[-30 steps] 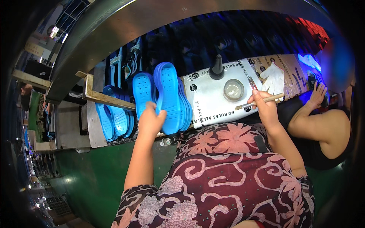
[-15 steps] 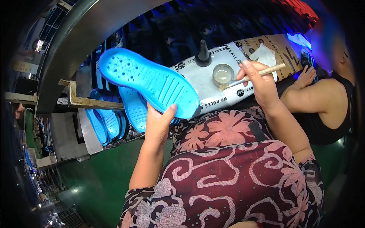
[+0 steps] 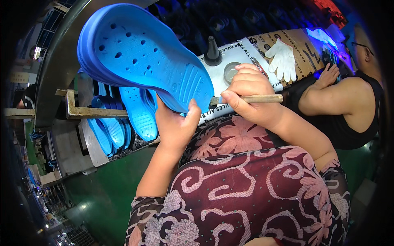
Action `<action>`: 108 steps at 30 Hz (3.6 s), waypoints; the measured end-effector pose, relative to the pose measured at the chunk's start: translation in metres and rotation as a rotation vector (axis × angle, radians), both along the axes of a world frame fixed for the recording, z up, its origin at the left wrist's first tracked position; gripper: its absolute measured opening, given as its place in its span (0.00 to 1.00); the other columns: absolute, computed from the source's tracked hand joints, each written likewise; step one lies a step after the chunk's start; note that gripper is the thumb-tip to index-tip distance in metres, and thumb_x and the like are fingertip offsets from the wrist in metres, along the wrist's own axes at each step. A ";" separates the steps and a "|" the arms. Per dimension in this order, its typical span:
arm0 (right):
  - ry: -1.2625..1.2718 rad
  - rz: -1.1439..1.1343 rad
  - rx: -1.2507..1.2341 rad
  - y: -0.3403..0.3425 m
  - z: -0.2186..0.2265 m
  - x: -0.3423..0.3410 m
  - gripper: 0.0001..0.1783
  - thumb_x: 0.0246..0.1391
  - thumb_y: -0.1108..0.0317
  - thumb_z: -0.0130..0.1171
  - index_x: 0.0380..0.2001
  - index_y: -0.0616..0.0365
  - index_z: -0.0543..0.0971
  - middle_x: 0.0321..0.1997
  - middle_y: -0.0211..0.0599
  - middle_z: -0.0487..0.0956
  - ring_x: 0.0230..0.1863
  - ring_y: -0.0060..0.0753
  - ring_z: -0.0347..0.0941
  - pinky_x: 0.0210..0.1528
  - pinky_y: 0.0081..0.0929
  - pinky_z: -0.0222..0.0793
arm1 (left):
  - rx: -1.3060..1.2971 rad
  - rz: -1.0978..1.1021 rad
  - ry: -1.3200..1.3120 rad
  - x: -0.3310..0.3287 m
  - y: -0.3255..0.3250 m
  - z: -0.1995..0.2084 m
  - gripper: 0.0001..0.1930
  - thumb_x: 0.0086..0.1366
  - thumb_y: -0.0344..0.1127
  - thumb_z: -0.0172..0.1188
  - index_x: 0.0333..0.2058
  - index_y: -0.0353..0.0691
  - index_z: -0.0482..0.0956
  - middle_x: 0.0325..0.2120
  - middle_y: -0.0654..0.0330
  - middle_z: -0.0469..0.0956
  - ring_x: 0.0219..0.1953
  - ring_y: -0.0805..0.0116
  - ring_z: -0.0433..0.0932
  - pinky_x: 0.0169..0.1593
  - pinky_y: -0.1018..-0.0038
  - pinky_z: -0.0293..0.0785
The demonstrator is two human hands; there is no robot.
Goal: The person repeatedly picks up shoe insoles, applies liquid adhesive to them using a handheld brush dipped into a dish, and places the insoles onto an overhead conveyor belt.
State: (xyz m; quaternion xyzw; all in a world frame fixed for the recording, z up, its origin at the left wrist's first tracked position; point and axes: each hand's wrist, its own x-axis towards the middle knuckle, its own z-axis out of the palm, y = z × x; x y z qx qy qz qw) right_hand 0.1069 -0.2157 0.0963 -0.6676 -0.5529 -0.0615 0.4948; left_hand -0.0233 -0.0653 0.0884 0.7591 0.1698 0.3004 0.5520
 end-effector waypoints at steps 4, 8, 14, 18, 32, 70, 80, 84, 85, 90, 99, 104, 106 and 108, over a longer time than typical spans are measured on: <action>-0.022 -0.039 -0.030 -0.006 0.001 0.005 0.12 0.49 0.66 0.59 0.15 0.56 0.76 0.15 0.32 0.72 0.21 0.35 0.68 0.41 0.32 0.62 | 0.042 0.018 0.015 0.000 0.002 -0.005 0.28 0.50 0.25 0.57 0.51 0.30 0.61 0.38 0.51 0.76 0.39 0.65 0.77 0.46 0.72 0.72; 0.027 0.025 0.004 -0.004 0.002 0.004 0.11 0.49 0.66 0.60 0.16 0.57 0.77 0.16 0.31 0.73 0.21 0.34 0.68 0.40 0.32 0.63 | 0.015 0.024 0.038 0.000 0.000 -0.007 0.28 0.50 0.25 0.57 0.51 0.30 0.61 0.38 0.50 0.76 0.39 0.65 0.77 0.46 0.72 0.72; -0.070 -0.040 -0.048 -0.005 0.003 0.007 0.11 0.48 0.67 0.60 0.15 0.56 0.76 0.15 0.32 0.72 0.21 0.35 0.68 0.40 0.32 0.62 | 0.028 0.028 0.035 -0.001 0.000 -0.007 0.28 0.49 0.26 0.58 0.50 0.29 0.61 0.37 0.50 0.77 0.38 0.64 0.78 0.44 0.72 0.73; -0.046 -0.013 -0.018 -0.005 0.000 0.004 0.10 0.46 0.65 0.62 0.15 0.54 0.77 0.15 0.30 0.72 0.22 0.35 0.67 0.41 0.33 0.62 | 0.124 0.026 0.010 -0.001 -0.001 -0.010 0.27 0.49 0.25 0.58 0.49 0.28 0.62 0.34 0.49 0.78 0.36 0.61 0.80 0.42 0.72 0.74; -0.071 0.034 -0.012 -0.004 -0.001 -0.005 0.12 0.48 0.65 0.60 0.15 0.55 0.77 0.14 0.31 0.71 0.21 0.36 0.66 0.43 0.35 0.64 | 0.234 0.046 -0.202 0.002 -0.003 -0.022 0.23 0.48 0.23 0.60 0.44 0.28 0.64 0.30 0.51 0.77 0.30 0.64 0.79 0.36 0.72 0.75; 0.042 -0.115 0.072 -0.045 0.009 0.018 0.12 0.51 0.71 0.54 0.15 0.57 0.77 0.17 0.33 0.73 0.24 0.36 0.67 0.44 0.34 0.64 | -0.050 0.087 -0.281 0.017 -0.001 0.015 0.25 0.51 0.20 0.59 0.49 0.30 0.64 0.42 0.54 0.71 0.44 0.66 0.71 0.52 0.72 0.65; 0.404 -0.384 0.151 -0.115 -0.021 0.036 0.16 0.56 0.66 0.52 0.17 0.58 0.79 0.19 0.36 0.75 0.28 0.38 0.70 0.37 0.33 0.63 | -0.559 -0.898 0.233 0.075 -0.033 0.115 0.38 0.49 0.33 0.60 0.57 0.26 0.55 0.40 0.48 0.74 0.24 0.68 0.78 0.20 0.79 0.74; 0.455 -0.459 0.150 -0.132 -0.025 0.046 0.15 0.56 0.69 0.52 0.17 0.61 0.78 0.16 0.37 0.72 0.23 0.36 0.68 0.33 0.32 0.62 | -0.426 -1.025 0.130 0.226 -0.073 0.159 0.31 0.54 0.36 0.62 0.54 0.33 0.61 0.41 0.49 0.74 0.31 0.66 0.78 0.31 0.76 0.77; 0.442 -0.417 0.206 -0.129 -0.020 0.046 0.15 0.56 0.68 0.52 0.17 0.61 0.78 0.15 0.36 0.72 0.21 0.35 0.68 0.32 0.31 0.62 | -0.625 -1.020 0.088 0.264 -0.075 0.178 0.28 0.56 0.38 0.62 0.53 0.34 0.63 0.42 0.47 0.74 0.34 0.63 0.78 0.35 0.75 0.78; 0.463 -0.460 0.226 -0.144 -0.025 0.056 0.16 0.57 0.67 0.52 0.17 0.61 0.78 0.16 0.36 0.74 0.22 0.33 0.70 0.31 0.30 0.63 | -0.967 -0.747 -0.177 0.328 -0.134 0.219 0.27 0.63 0.42 0.58 0.54 0.31 0.62 0.48 0.38 0.71 0.44 0.53 0.77 0.45 0.73 0.78; 0.689 -0.418 0.185 -0.147 -0.056 0.057 0.19 0.61 0.63 0.48 0.21 0.64 0.79 0.18 0.33 0.72 0.20 0.21 0.66 0.26 0.20 0.62 | -0.065 -0.497 0.162 0.144 -0.030 0.047 0.18 0.63 0.31 0.56 0.50 0.31 0.69 0.30 0.56 0.76 0.29 0.72 0.76 0.36 0.77 0.74; 0.882 -0.357 0.185 -0.121 -0.064 0.043 0.18 0.60 0.61 0.51 0.23 0.61 0.80 0.15 0.27 0.70 0.20 0.18 0.64 0.24 0.20 0.60 | 0.523 0.140 0.475 -0.005 0.068 -0.029 0.21 0.54 0.28 0.60 0.49 0.36 0.72 0.34 0.54 0.77 0.33 0.67 0.77 0.37 0.72 0.74; 0.939 -0.308 0.136 -0.109 -0.064 0.039 0.18 0.60 0.60 0.52 0.23 0.60 0.80 0.16 0.25 0.70 0.20 0.16 0.64 0.24 0.18 0.59 | 0.547 0.236 0.587 -0.040 0.086 -0.041 0.23 0.53 0.29 0.60 0.50 0.36 0.72 0.35 0.53 0.77 0.34 0.63 0.78 0.38 0.69 0.74; 0.949 -0.279 0.082 -0.098 -0.063 0.039 0.17 0.60 0.60 0.51 0.24 0.59 0.80 0.18 0.26 0.72 0.21 0.17 0.64 0.25 0.18 0.61 | 0.803 0.363 0.779 -0.066 0.099 -0.064 0.27 0.50 0.31 0.61 0.52 0.37 0.69 0.38 0.51 0.76 0.37 0.57 0.77 0.41 0.65 0.74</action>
